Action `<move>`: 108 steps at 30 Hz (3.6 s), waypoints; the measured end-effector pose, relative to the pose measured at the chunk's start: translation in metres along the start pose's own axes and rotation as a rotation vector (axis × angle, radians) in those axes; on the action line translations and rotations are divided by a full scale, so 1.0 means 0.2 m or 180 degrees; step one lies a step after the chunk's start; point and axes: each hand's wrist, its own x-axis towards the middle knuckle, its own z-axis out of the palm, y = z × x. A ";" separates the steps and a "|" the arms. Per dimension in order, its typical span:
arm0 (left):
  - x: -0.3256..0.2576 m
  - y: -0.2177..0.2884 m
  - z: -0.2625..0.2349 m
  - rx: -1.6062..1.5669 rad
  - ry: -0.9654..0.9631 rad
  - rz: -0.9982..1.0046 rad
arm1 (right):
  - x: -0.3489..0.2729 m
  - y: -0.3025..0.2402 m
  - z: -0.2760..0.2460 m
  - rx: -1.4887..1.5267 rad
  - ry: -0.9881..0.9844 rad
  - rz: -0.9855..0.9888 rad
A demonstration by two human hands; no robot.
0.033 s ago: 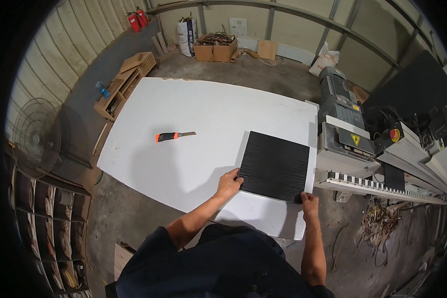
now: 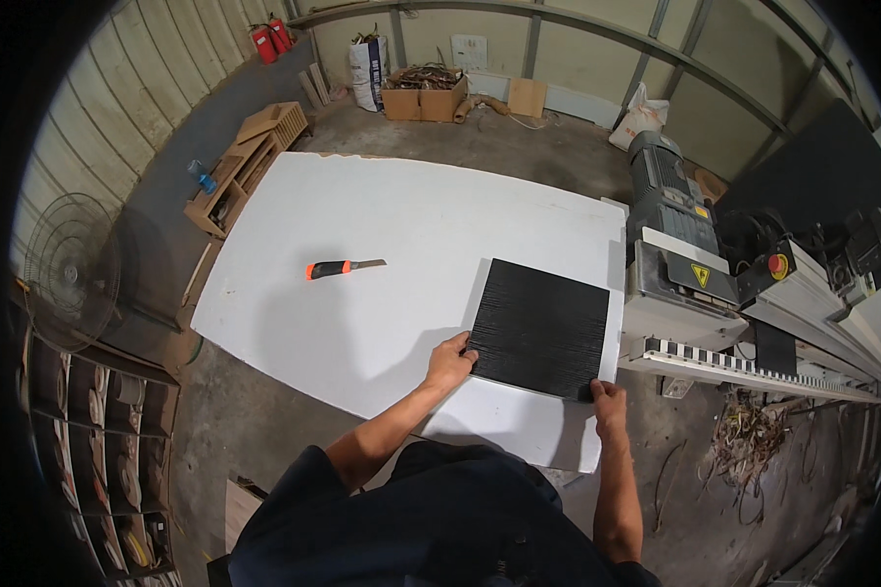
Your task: The person picks up black panels from a white work table and stacks them by hand onto a low black cabinet base on the floor.
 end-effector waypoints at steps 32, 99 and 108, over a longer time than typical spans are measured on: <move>-0.08 0.17 -0.07 -0.0192 0.0254 0.0445 | 0.33 -0.24 -0.42 0.3016 0.1061 0.1148; 0.09 0.02 0.04 -0.0183 -0.1113 -0.0426 | -0.36 -0.03 0.01 -0.0949 0.0801 -0.0011; -0.23 -0.01 0.31 0.1178 -0.1838 0.0466 | -0.95 0.24 -0.14 0.0813 0.1417 0.1378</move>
